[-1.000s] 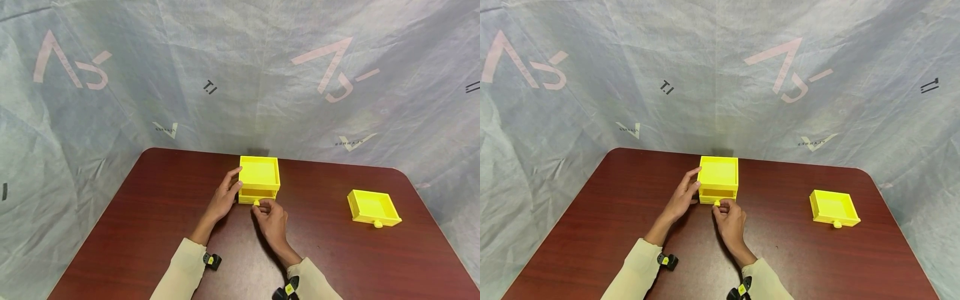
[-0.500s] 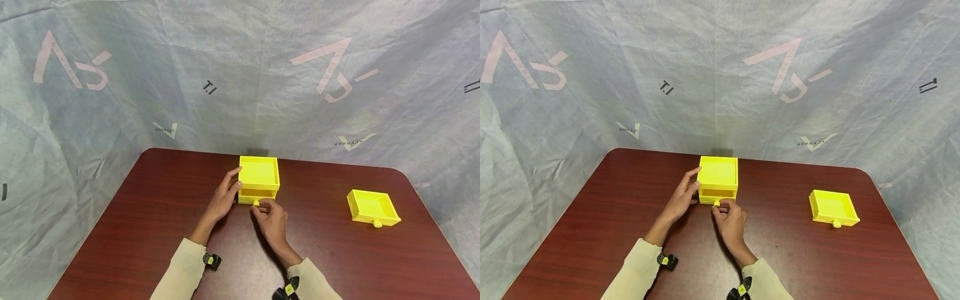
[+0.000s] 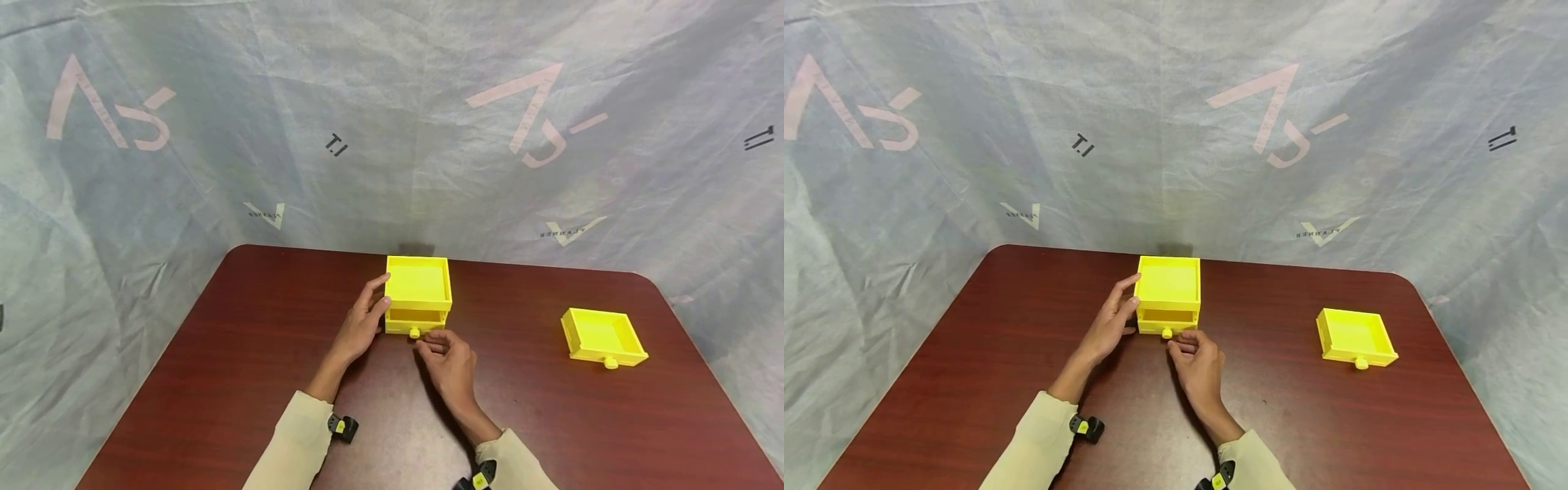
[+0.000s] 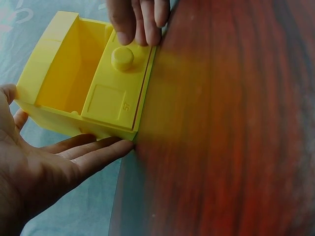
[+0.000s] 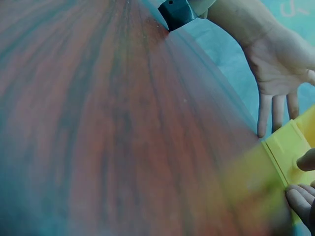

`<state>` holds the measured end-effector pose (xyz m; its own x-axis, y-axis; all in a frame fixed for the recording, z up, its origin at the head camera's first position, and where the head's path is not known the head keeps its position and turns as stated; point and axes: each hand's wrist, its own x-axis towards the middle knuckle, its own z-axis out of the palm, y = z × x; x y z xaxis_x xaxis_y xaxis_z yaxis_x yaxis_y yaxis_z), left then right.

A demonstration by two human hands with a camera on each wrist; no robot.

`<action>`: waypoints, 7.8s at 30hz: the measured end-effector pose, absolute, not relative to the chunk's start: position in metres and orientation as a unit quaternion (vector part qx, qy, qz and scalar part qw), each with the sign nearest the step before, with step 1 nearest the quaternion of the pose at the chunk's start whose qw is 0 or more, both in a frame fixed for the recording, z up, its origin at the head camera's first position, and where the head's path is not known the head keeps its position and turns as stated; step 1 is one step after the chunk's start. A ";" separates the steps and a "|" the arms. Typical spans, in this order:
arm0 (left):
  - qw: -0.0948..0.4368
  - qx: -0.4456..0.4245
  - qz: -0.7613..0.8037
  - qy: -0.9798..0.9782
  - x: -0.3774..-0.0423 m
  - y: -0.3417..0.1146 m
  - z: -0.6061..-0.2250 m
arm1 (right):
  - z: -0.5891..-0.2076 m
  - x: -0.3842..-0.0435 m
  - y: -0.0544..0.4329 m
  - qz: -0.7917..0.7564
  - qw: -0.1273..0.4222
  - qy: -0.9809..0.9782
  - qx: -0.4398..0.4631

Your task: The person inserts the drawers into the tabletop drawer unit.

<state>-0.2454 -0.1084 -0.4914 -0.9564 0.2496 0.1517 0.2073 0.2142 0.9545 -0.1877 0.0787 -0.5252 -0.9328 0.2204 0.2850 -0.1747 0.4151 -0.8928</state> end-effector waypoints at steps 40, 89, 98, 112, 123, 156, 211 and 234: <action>0.028 0.150 0.615 0.774 -0.247 -0.112 -0.491 | -0.521 -0.180 0.135 0.503 0.288 -0.812 -0.070; 0.041 0.157 0.621 0.767 -0.247 -0.109 -0.492 | -0.516 -0.168 0.233 0.413 0.349 -0.803 -0.253; 0.059 0.157 0.628 0.760 -0.242 -0.110 -0.479 | -0.516 -0.159 0.252 0.412 0.354 -0.790 -0.285; 0.048 0.150 0.625 0.764 -0.246 -0.109 -0.490 | -0.517 -0.151 0.272 0.403 0.368 -0.771 -0.328; 0.067 0.159 0.627 0.760 -0.228 -0.109 -0.454 | -0.518 -0.150 0.279 0.413 0.352 -0.760 -0.356; 0.062 0.151 0.625 0.763 -0.230 -0.109 -0.453 | -0.520 -0.154 0.312 0.430 0.271 -0.756 -0.414; 0.059 0.153 0.625 0.763 -0.228 -0.109 -0.451 | -0.518 -0.156 0.298 0.670 0.383 -0.541 -0.334; 0.063 0.158 0.626 0.761 -0.227 -0.109 -0.453 | -0.519 -0.154 0.277 0.588 0.400 -0.614 -0.342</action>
<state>-0.2273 -0.1094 -0.4527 -0.9423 0.3189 0.1020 0.1617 0.1669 0.9726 -0.1540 0.2770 -0.5185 -0.4460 0.8905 0.0902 -0.0511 0.0753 -0.9958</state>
